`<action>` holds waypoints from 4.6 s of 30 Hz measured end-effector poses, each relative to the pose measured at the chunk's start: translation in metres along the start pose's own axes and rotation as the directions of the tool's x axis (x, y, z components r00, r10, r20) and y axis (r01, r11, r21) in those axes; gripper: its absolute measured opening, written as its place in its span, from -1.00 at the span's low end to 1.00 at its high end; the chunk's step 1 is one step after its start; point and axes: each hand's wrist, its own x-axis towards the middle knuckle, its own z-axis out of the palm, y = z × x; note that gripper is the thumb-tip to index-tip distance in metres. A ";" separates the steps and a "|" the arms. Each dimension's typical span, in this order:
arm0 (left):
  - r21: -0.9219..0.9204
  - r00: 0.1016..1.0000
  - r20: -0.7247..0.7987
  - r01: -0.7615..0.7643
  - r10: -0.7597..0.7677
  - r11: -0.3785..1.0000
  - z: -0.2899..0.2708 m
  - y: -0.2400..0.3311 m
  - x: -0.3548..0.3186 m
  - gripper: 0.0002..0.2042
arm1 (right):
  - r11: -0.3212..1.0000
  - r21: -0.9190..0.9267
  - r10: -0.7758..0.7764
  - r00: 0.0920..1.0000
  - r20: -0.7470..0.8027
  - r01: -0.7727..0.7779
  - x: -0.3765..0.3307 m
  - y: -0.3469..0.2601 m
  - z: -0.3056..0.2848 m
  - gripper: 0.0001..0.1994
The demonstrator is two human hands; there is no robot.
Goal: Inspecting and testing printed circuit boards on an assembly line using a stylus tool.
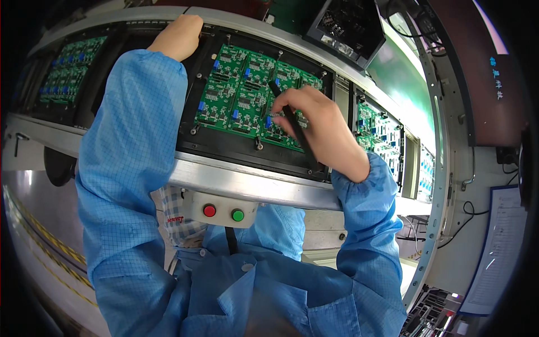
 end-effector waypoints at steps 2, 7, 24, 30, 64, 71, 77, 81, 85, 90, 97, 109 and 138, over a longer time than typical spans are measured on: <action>0.001 1.000 0.023 -0.014 0.014 1.000 -0.001 0.003 0.002 -0.87 | 0.999 -0.020 0.047 0.999 -0.016 -0.048 -0.008 -0.005 0.006 -0.77; -0.011 0.992 -0.042 -0.119 0.118 0.993 0.002 0.017 -0.008 -0.89 | 0.994 0.003 0.112 0.993 -0.049 -0.112 -0.029 -0.015 0.023 -0.78; -0.023 0.997 -0.047 0.059 -0.060 0.998 -0.051 -0.091 -0.015 -0.86 | 0.930 0.310 0.258 0.952 -0.167 -0.198 0.090 -0.045 0.024 -0.80; -0.030 0.997 -0.070 0.028 -0.030 0.999 -0.052 -0.106 -0.016 -0.86 | 0.947 0.121 0.317 0.930 -0.188 -0.298 0.115 -0.039 0.032 -0.74; -0.081 0.992 -0.122 0.024 -0.034 0.996 -0.024 -0.150 -0.015 -0.91 | 0.973 0.135 0.201 0.974 -0.105 -0.186 0.082 -0.081 0.054 -0.75; -0.060 0.990 -0.082 0.113 -0.118 0.992 -0.039 -0.136 -0.015 -0.90 | 0.990 0.109 0.103 0.989 -0.106 -0.091 0.081 -0.095 0.047 -0.76; -0.036 0.965 -0.208 0.154 -0.158 0.987 -0.045 -0.152 -0.019 -0.92 | 0.952 0.160 0.304 0.875 -0.377 -0.262 0.104 -0.048 0.002 -0.76; -0.008 0.967 -0.187 0.173 -0.172 0.985 -0.047 -0.155 -0.019 -0.92 | 0.954 0.057 0.297 0.892 -0.340 -0.295 0.113 -0.016 0.006 -0.74; 0.039 0.973 -0.181 0.154 -0.145 0.987 -0.052 -0.147 -0.015 -0.93 | 0.941 0.026 0.327 0.888 -0.323 -0.337 0.111 -0.008 0.015 -0.74; 0.044 0.966 -0.219 0.149 -0.136 0.988 -0.055 -0.146 -0.015 -0.93 | 0.941 0.025 0.326 0.881 -0.344 -0.338 0.104 -0.017 0.015 -0.74; -0.011 0.965 -0.205 0.166 -0.165 0.986 -0.039 -0.162 -0.023 -0.91 | 0.948 0.106 0.317 0.927 -0.202 -0.301 0.093 -0.035 0.047 -0.75; 0.004 0.958 -0.191 0.220 -0.215 0.975 -0.049 -0.161 -0.030 -0.91 | 0.924 0.086 0.379 0.861 -0.339 -0.373 0.083 -0.021 0.040 -0.76; -0.049 0.966 -0.247 0.066 -0.076 0.997 -0.030 -0.224 -0.019 -0.89 | 0.981 0.122 0.169 0.974 -0.149 -0.152 0.077 -0.078 0.076 -0.80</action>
